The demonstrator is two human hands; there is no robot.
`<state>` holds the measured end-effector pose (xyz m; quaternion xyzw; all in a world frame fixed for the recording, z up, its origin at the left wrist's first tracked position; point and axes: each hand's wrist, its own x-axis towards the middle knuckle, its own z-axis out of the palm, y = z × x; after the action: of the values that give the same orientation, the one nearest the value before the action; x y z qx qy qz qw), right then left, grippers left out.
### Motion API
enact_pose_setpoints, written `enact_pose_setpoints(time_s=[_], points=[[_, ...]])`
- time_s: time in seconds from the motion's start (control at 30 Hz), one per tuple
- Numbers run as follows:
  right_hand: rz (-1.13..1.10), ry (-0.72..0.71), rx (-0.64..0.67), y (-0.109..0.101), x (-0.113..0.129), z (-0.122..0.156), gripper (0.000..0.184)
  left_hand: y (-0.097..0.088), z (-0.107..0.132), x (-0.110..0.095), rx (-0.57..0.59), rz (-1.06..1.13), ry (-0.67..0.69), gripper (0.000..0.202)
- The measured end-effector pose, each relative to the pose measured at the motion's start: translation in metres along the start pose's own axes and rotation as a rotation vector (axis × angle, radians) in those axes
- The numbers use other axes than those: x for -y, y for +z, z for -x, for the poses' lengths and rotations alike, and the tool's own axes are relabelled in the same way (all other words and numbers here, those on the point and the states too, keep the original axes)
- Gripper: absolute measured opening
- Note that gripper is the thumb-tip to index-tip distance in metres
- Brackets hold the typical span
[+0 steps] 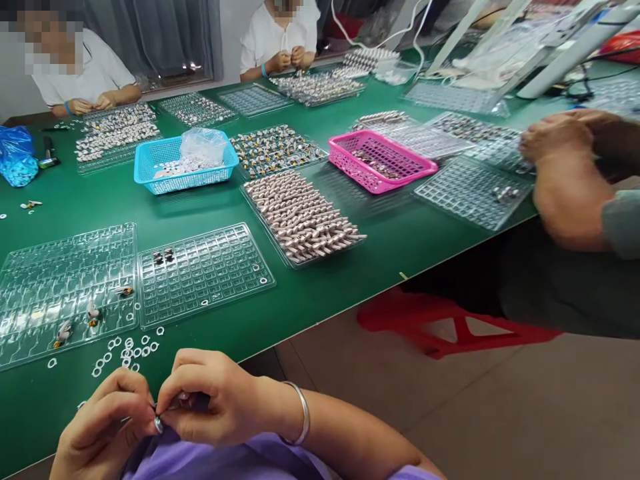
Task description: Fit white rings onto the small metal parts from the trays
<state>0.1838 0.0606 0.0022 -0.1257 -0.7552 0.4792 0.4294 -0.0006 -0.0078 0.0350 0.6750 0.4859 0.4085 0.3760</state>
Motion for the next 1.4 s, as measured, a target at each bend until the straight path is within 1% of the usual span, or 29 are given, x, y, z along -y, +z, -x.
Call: enact_pose_setpoints(time_s=[0.17, 0.23, 0.27, 0.33, 0.4, 0.47, 0.5, 0.57, 0.63, 0.67, 0.73, 0.8, 0.87, 0.93, 1.0, 1.07, 1.1, 1.17, 1.27, 1.33, 1.4], points=[[0.053, -0.043, -0.066, 0.002, 0.002, -0.001, 0.005, 0.005, 0.006, 0.001, -0.117, -0.203, 0.238, 0.033], [0.054, -0.069, -0.090, 0.003, 0.003, -0.001, 0.007, 0.006, 0.007, 0.001, -0.144, -0.229, 0.285, 0.035], [0.051, -0.081, -0.110, 0.002, 0.002, -0.001, 0.008, 0.006, 0.007, 0.001, -0.150, -0.228, 0.281, 0.033], [0.055, -0.088, -0.172, 0.000, 0.002, -0.001, 0.008, 0.003, 0.006, 0.003, -0.136, -0.229, 0.233, 0.028], [0.090, -0.054, -0.245, -0.006, 0.000, -0.002, 0.005, -0.007, 0.003, 0.009, -0.069, -0.288, 0.165, 0.023], [0.099, 0.014, -0.311, -0.012, -0.003, -0.002, 0.004, -0.023, -0.006, 0.019, 0.012, -0.425, 0.113, 0.016], [0.065, 0.062, -0.330, -0.016, -0.005, -0.003, 0.004, -0.032, -0.013, 0.024, 0.027, -0.513, 0.095, 0.014], [-0.055, 0.182, -0.339, -0.020, -0.010, -0.003, 0.005, -0.051, -0.033, 0.035, 0.031, -0.669, 0.036, 0.017], [-0.160, 0.308, -0.326, -0.020, -0.015, -0.004, 0.008, -0.065, -0.061, 0.042, 0.040, -0.797, -0.046, 0.025], [-0.179, 0.355, -0.321, -0.020, -0.017, -0.004, 0.010, -0.069, -0.077, 0.045, 0.036, -0.827, -0.059, 0.026], [-0.170, 0.414, -0.322, -0.018, -0.020, -0.005, 0.011, -0.071, -0.111, 0.050, 0.019, -0.870, -0.069, 0.027], [-0.142, 0.440, -0.321, -0.017, -0.021, -0.004, 0.011, -0.068, -0.142, 0.056, 0.001, -0.921, -0.083, 0.026], [-0.114, 0.459, -0.317, -0.017, -0.021, -0.003, 0.010, -0.063, -0.168, 0.064, -0.007, -0.961, -0.103, 0.024], [-0.093, 0.467, -0.318, -0.019, -0.020, -0.002, 0.009, -0.060, -0.185, 0.070, -0.003, -0.982, -0.123, 0.023], [-0.078, 0.462, -0.321, -0.022, -0.021, 0.000, 0.008, -0.058, -0.194, 0.073, 0.004, -0.983, -0.134, 0.021], [-0.054, 0.440, -0.327, -0.025, -0.022, 0.001, 0.008, -0.058, -0.194, 0.071, 0.004, -0.964, -0.133, 0.021], [-0.034, 0.417, -0.335, -0.027, -0.023, 0.001, 0.007, -0.057, -0.190, 0.067, 0.005, -0.946, -0.127, 0.022], [0.036, 0.343, -0.357, -0.030, -0.025, 0.000, 0.004, -0.053, -0.176, 0.058, 0.027, -0.895, -0.111, 0.027], [0.188, 0.197, -0.351, -0.031, -0.026, -0.004, 0.001, -0.039, -0.139, 0.040, 0.119, -0.752, -0.070, 0.032], [0.270, 0.100, -0.308, -0.027, -0.026, -0.006, 0.002, -0.027, -0.113, 0.030, 0.158, -0.505, -0.073, 0.028], [0.337, 0.009, -0.264, -0.021, -0.025, -0.007, 0.002, -0.017, -0.090, 0.024, 0.106, -0.344, -0.087, 0.020]])
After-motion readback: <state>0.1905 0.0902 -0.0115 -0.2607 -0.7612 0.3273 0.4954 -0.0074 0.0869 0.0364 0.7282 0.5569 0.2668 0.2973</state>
